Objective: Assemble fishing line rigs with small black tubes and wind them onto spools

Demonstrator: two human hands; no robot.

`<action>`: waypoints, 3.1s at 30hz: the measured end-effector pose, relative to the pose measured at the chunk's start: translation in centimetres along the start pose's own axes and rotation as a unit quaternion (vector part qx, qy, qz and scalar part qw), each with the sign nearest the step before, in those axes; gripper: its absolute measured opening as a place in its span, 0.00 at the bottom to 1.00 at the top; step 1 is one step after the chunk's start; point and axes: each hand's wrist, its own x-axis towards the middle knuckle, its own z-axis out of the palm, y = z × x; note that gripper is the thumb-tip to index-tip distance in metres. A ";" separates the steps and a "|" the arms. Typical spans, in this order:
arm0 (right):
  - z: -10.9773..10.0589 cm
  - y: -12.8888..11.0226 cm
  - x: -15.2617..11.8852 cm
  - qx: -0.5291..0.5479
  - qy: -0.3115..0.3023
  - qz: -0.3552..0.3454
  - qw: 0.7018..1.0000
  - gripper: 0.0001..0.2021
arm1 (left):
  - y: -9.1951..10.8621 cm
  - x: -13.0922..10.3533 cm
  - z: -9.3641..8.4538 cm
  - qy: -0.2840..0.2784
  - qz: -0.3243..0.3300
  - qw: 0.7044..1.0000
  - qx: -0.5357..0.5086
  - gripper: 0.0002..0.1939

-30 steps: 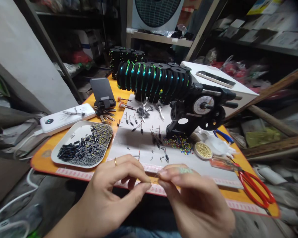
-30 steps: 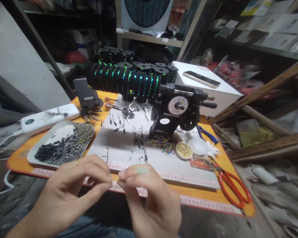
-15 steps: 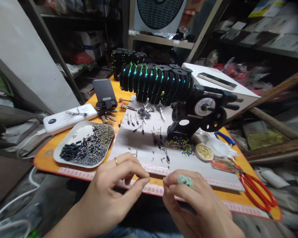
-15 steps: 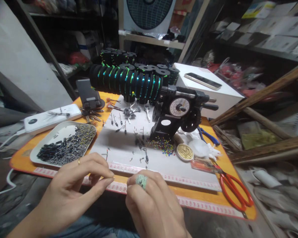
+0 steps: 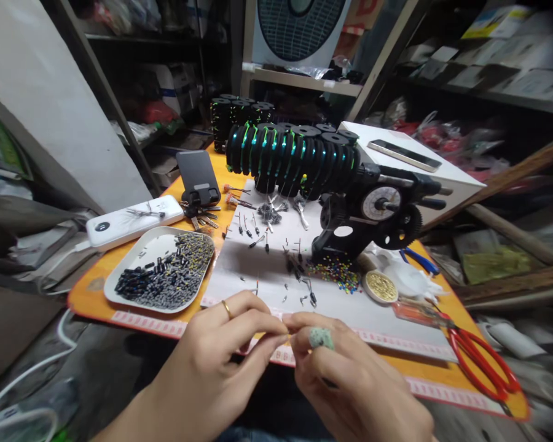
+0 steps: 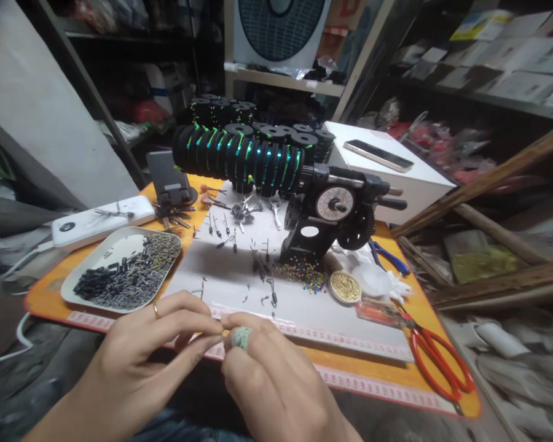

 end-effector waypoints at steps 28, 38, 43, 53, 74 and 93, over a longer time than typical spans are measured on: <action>1.5 -0.9 0.9 0.046 0.180 0.075 0.980 0.15 | -0.1 0.3 0.2 0.031 -0.076 0.992 -0.096 0.09; 1.3 -0.6 0.0 0.113 0.157 0.092 0.977 0.11 | -0.1 0.5 -0.2 0.030 -0.017 0.995 -0.088 0.08; 1.6 -0.6 -0.1 0.078 0.212 0.052 0.973 0.13 | -0.1 0.4 -0.4 0.004 -0.091 0.985 -0.145 0.06; 1.7 -1.6 2.4 0.169 0.179 0.150 0.958 0.09 | -1.5 0.1 0.5 0.046 -0.208 0.890 -0.403 0.05; 1.2 0.1 2.8 -0.045 0.158 -0.051 0.985 0.07 | -0.7 0.3 -0.4 0.037 0.005 0.999 -0.015 0.05; 1.2 0.0 3.1 0.001 0.104 -0.033 0.994 0.09 | -1.0 0.8 -0.6 -0.027 -0.154 0.971 -0.183 0.09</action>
